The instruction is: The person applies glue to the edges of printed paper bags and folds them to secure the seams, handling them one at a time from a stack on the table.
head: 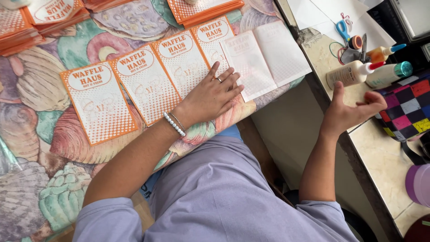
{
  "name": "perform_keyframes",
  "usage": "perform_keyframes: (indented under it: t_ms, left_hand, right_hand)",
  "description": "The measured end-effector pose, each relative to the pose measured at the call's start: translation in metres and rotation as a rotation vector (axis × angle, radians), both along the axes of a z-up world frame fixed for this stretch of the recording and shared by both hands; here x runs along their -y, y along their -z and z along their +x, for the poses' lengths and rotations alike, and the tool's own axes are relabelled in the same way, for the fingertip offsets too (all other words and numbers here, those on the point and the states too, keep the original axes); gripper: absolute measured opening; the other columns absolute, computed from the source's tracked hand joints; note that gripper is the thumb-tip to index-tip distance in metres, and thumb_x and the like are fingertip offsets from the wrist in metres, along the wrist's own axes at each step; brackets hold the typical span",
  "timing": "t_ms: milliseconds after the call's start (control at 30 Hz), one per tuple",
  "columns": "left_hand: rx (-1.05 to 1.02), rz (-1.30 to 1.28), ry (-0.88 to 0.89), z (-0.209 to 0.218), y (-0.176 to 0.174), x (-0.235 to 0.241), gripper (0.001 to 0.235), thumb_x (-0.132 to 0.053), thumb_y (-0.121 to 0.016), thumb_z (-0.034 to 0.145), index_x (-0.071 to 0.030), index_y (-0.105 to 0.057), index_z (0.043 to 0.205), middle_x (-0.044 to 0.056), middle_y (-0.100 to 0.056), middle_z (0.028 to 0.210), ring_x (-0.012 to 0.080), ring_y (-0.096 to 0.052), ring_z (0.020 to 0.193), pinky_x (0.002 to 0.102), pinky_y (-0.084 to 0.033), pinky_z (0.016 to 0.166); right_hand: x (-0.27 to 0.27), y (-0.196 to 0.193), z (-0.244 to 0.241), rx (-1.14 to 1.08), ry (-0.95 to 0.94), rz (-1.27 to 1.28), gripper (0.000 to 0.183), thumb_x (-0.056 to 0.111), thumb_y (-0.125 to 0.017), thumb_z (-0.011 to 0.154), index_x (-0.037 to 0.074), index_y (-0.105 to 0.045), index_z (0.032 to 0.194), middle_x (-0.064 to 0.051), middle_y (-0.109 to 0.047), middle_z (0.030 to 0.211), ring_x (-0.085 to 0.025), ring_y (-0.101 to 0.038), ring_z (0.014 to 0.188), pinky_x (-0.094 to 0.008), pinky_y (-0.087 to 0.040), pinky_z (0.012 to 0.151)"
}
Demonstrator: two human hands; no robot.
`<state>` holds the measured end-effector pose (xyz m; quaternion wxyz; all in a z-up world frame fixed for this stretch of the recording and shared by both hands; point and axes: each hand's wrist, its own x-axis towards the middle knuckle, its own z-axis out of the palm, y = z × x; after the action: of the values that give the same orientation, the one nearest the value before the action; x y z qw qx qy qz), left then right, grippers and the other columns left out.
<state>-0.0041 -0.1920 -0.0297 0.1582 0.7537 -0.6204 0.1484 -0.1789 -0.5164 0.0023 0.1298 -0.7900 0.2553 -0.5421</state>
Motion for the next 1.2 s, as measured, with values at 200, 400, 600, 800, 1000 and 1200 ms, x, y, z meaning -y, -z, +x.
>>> perform_keyframes:
  t_ms: [200,400,600,800,1000,1200]
  left_hand:
    - [0.025,0.048,-0.006,-0.001,0.006,0.001,0.050,-0.042,-0.049,0.104,-0.011,-0.059,0.143,0.011,-0.052,0.154,0.0319,-0.048,0.141,0.063,-0.022,0.121]
    - [0.017,0.052,-0.013,0.001,0.007,0.002,0.050,-0.043,-0.047,0.104,-0.015,-0.058,0.144,0.009,-0.055,0.150,0.0289,-0.049,0.140,0.067,-0.024,0.118]
    - [0.051,0.075,-0.057,0.001,0.008,0.002,0.055,-0.047,-0.047,0.104,-0.013,-0.054,0.146,0.007,-0.054,0.152,0.0258,-0.049,0.140,0.067,-0.024,0.118]
    - [0.028,0.061,-0.042,0.001,0.010,0.003,0.049,-0.044,-0.047,0.105,-0.014,-0.058,0.142,0.008,-0.054,0.151,0.0256,-0.048,0.140,0.071,-0.024,0.115]
    - [0.015,0.058,-0.039,0.004,0.012,0.003,0.049,-0.044,-0.046,0.105,-0.014,-0.057,0.143,0.007,-0.053,0.152,0.0254,-0.048,0.140,0.071,-0.025,0.114]
    - [0.017,0.072,-0.037,0.002,0.010,0.002,0.050,-0.045,-0.047,0.104,-0.014,-0.057,0.143,0.007,-0.054,0.152,0.0262,-0.048,0.140,0.069,-0.027,0.114]
  right_hand:
    - [0.061,0.032,0.010,-0.109,-0.132,0.346,0.070,0.012,-0.103,0.088,0.010,-0.047,0.130,-0.012,-0.063,0.117,-0.021,-0.065,0.098,-0.034,-0.061,0.075]
    - [0.062,0.021,0.017,-0.169,-0.165,0.329,0.033,0.011,-0.097,0.087,0.007,-0.071,0.105,-0.004,-0.073,0.096,-0.014,-0.067,0.086,-0.029,-0.058,0.068]
    - [0.027,-0.035,-0.017,-0.525,-0.196,0.238,0.027,0.015,-0.095,0.087,0.005,-0.073,0.099,0.001,-0.061,0.082,-0.008,-0.049,0.074,-0.026,-0.039,0.060]
    - [0.016,-0.057,-0.035,-0.452,-0.390,0.225,0.033,-0.001,-0.097,0.087,-0.005,-0.077,0.113,-0.010,-0.063,0.103,-0.016,-0.057,0.090,-0.026,-0.045,0.072]
    - [0.046,-0.044,-0.038,-0.127,-0.527,0.458,0.023,-0.001,-0.091,0.095,-0.002,-0.070,0.104,-0.005,-0.058,0.099,-0.017,-0.064,0.095,-0.030,-0.059,0.080]
    - [0.071,-0.048,-0.027,0.457,-0.488,0.649,0.049,0.031,-0.089,0.085,0.005,-0.062,0.115,-0.017,-0.069,0.110,-0.033,-0.076,0.101,-0.044,-0.059,0.070]
